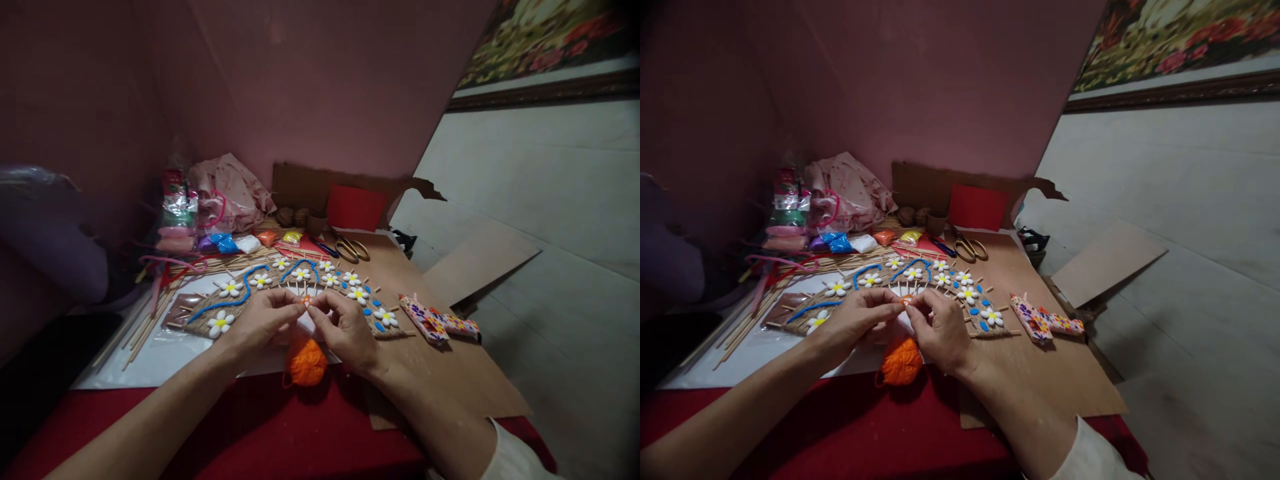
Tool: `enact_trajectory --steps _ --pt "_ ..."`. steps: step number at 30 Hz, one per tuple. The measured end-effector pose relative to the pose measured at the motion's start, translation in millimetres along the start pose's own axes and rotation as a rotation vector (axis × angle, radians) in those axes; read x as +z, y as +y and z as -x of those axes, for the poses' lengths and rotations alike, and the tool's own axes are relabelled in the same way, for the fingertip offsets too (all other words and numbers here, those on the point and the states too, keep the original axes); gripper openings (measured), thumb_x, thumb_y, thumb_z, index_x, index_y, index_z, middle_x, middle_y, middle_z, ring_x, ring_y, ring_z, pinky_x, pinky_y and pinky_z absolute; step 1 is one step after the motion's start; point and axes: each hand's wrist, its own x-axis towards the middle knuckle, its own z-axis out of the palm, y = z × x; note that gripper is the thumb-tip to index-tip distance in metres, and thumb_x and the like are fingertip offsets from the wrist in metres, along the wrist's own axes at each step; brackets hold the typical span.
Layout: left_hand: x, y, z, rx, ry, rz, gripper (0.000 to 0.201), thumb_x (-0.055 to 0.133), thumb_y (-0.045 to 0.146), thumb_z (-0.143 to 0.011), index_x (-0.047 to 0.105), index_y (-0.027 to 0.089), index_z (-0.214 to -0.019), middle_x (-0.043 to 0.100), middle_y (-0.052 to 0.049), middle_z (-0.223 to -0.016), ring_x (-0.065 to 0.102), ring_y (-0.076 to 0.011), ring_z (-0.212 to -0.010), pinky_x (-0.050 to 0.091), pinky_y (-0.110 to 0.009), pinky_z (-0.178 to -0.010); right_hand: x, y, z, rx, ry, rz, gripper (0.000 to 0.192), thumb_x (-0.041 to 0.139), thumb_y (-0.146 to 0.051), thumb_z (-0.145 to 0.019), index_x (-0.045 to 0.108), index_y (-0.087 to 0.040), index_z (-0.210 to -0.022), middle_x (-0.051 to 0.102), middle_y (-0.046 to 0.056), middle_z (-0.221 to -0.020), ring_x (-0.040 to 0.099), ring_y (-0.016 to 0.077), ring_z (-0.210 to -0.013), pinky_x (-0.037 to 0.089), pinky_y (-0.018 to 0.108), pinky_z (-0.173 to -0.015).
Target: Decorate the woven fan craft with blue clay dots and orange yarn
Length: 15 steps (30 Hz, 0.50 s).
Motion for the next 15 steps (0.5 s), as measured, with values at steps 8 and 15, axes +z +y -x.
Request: enact_trajectory --steps 8,15 --pt "3.1 2.5 0.9 0.033 0.026 0.003 0.028 0.071 0.036 -0.066 0.052 0.015 -0.066 0.043 0.008 -0.047 0.033 -0.0026 -0.035 0.022 -0.015 -0.034 -0.3 -2.2 0.7 -0.078 0.012 0.044 0.014 0.051 -0.019 -0.084 0.057 -0.018 -0.071 0.053 0.001 -0.067 0.049 0.0124 -0.063 0.037 0.022 -0.052" --pt "2.2 1.0 -0.6 0.03 0.01 -0.071 0.024 0.068 0.032 -0.069 0.052 0.014 -0.063 0.042 0.009 -0.045 0.031 -0.0016 -0.036 0.02 -0.015 -0.036 -1.9 -3.7 -0.6 -0.189 0.125 -0.011 0.008 0.052 -0.011 -0.079 0.055 -0.017 -0.074 0.056 0.005 -0.087 0.052 0.0131 -0.073 0.042 0.024 -0.06"
